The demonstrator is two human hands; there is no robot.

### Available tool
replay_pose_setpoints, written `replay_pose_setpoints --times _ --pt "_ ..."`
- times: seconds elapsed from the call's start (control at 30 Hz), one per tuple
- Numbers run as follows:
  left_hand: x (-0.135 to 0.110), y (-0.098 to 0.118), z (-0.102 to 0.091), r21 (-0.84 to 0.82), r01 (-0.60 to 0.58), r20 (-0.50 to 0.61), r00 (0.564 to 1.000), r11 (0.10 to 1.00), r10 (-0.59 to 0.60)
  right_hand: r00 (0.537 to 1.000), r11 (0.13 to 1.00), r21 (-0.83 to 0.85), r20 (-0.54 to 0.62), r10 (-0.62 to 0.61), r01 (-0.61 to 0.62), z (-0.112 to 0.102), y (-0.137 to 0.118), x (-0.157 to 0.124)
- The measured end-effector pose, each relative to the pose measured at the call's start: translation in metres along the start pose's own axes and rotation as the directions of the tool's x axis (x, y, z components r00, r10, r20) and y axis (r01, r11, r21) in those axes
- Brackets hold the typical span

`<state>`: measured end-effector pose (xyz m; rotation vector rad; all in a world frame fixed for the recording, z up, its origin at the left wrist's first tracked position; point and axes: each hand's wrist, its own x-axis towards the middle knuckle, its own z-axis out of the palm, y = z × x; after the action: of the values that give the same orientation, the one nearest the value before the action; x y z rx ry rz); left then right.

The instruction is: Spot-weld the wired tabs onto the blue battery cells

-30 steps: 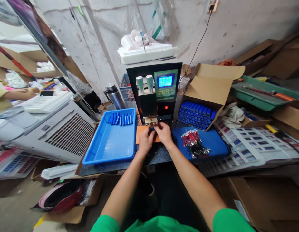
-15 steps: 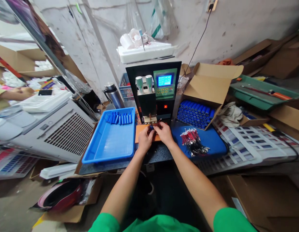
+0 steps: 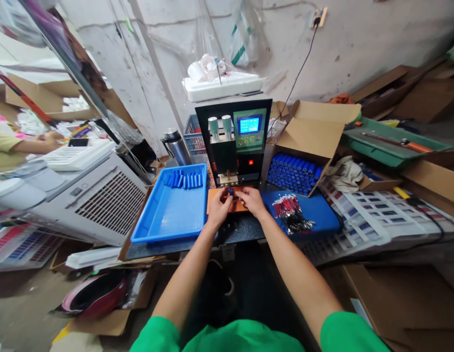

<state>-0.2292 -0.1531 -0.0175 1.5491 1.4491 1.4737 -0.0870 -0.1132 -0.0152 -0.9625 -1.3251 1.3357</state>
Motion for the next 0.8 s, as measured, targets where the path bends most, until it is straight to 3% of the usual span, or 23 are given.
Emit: replay_pose_setpoints --times 0.1,0.3,0.47,0.63,0.8 --pt "-0.012 0.003 -0.010 0.083 0.013 -0.097 0.995 0.996 -0.005 1.000 0.999 0.036 0.005 0.010 -0.010 -0.002 -0.002 -0.001" --pt "-0.042 0.012 -0.018 0.250 -0.132 0.037 0.991 0.959 0.127 1.000 0.998 0.058 -0.001 0.017 -0.017 -0.002 -0.002 -0.001" --pt "-0.040 0.009 -0.011 0.330 -0.130 0.047 0.991 0.935 0.122 1.000 0.998 0.056 0.000 0.004 -0.004 -0.003 -0.003 -0.002" --pt "-0.029 0.003 -0.008 0.251 -0.040 0.057 0.998 0.967 0.026 0.989 0.998 -0.024 0.133 -0.060 0.064 -0.006 -0.002 -0.005" --pt "-0.022 0.006 -0.004 0.166 -0.010 0.080 0.997 0.986 -0.004 0.983 0.995 -0.038 0.162 -0.088 0.095 -0.006 0.001 -0.006"
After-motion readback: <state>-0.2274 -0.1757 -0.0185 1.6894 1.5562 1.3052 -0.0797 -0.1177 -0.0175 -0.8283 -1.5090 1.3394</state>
